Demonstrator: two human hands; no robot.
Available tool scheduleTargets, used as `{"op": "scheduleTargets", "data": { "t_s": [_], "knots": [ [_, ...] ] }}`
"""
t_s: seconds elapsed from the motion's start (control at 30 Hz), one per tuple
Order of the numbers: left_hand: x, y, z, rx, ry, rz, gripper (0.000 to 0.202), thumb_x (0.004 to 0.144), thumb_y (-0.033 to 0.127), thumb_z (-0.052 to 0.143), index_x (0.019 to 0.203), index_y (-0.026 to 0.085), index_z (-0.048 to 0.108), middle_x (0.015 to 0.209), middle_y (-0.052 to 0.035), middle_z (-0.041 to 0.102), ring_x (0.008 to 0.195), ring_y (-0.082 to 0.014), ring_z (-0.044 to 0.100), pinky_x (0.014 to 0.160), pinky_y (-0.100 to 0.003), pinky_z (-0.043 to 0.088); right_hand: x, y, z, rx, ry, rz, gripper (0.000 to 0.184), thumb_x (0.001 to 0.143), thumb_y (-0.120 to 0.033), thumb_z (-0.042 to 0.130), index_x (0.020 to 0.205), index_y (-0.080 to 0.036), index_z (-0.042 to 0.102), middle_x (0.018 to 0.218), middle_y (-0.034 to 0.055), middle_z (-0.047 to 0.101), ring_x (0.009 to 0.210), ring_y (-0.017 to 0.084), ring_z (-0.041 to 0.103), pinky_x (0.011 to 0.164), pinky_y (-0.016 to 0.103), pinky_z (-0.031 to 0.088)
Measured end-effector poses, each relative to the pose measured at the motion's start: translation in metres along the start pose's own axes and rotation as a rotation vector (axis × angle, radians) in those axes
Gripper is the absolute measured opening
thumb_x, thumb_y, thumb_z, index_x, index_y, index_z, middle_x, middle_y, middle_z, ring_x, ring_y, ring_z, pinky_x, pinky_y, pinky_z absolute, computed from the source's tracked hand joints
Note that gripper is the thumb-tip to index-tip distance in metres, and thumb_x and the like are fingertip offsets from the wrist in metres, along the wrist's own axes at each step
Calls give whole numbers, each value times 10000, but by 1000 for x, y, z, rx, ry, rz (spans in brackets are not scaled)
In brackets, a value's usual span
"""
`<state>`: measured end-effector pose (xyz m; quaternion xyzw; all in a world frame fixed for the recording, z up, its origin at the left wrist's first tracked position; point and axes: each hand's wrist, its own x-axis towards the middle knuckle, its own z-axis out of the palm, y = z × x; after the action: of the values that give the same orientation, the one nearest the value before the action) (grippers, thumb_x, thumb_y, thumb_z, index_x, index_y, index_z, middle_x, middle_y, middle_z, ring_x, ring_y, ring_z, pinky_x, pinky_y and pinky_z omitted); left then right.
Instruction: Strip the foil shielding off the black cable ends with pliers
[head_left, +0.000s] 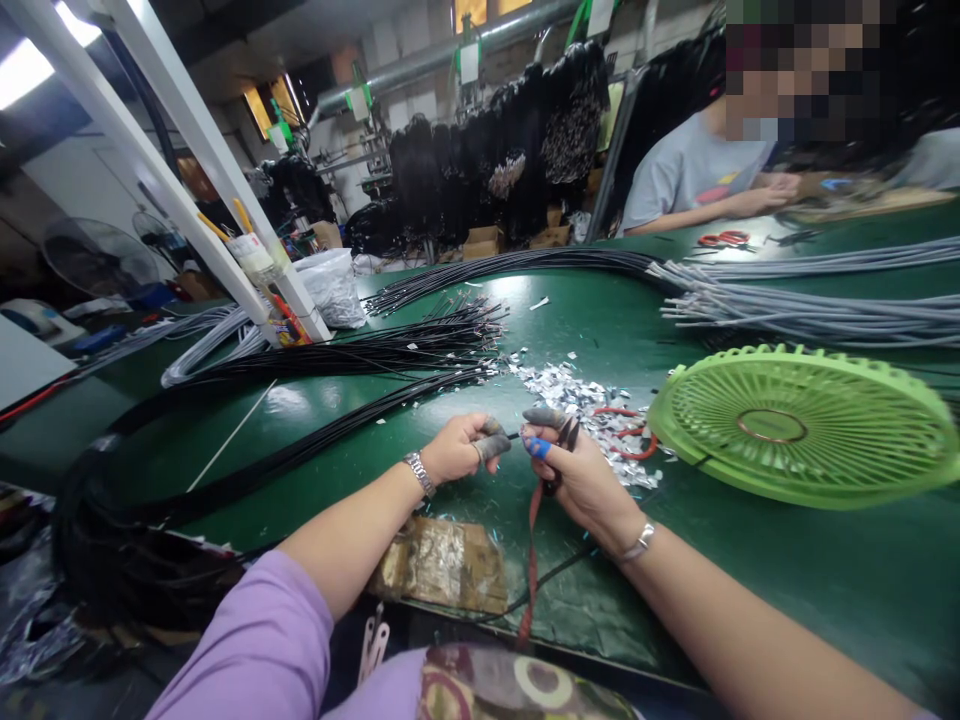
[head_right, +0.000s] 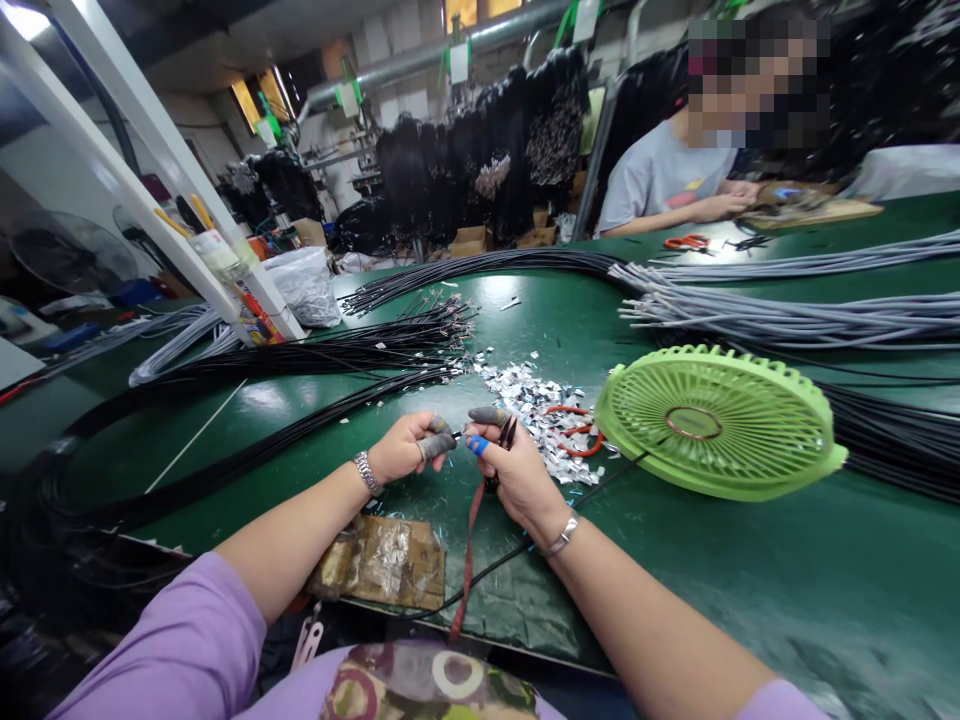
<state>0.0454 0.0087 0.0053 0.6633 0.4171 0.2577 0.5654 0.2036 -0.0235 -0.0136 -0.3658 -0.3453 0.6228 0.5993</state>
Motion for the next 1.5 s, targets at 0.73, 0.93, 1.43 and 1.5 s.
{"op": "scheduleTargets", "data": {
  "t_s": [0.73,0.93,1.43,1.5],
  "knots": [
    [1,-3,0,-30,-12,21,518,643,645,634,734,158,483,474,53,525,323,-40,366,346,-181,247,-1,2,4,54,-29,66,397,474,-227,821,820,-202,628,639,-49,564,440,40,342,386,191,211],
    [0,-2,-1,-48,-107,4,513,637,632,648,725,151,492,473,52,532,319,-36,357,345,-182,242,1,6,0,-57,-3,28,415,477,-205,786,845,-208,593,684,-37,609,464,63,383,396,198,238],
    [1,-4,-2,-25,-84,0,443,673,564,646,725,152,491,458,64,512,320,-35,356,348,-177,245,4,6,-8,-225,48,-214,377,635,-366,742,934,-223,562,781,22,686,576,134,561,504,253,412],
    [1,-3,-2,-16,-78,-8,434,682,557,644,720,153,491,455,64,509,321,-34,354,351,-178,241,3,6,-9,-275,28,-269,352,659,-394,735,922,-230,568,772,24,689,643,163,607,576,285,463]
  ]
}}
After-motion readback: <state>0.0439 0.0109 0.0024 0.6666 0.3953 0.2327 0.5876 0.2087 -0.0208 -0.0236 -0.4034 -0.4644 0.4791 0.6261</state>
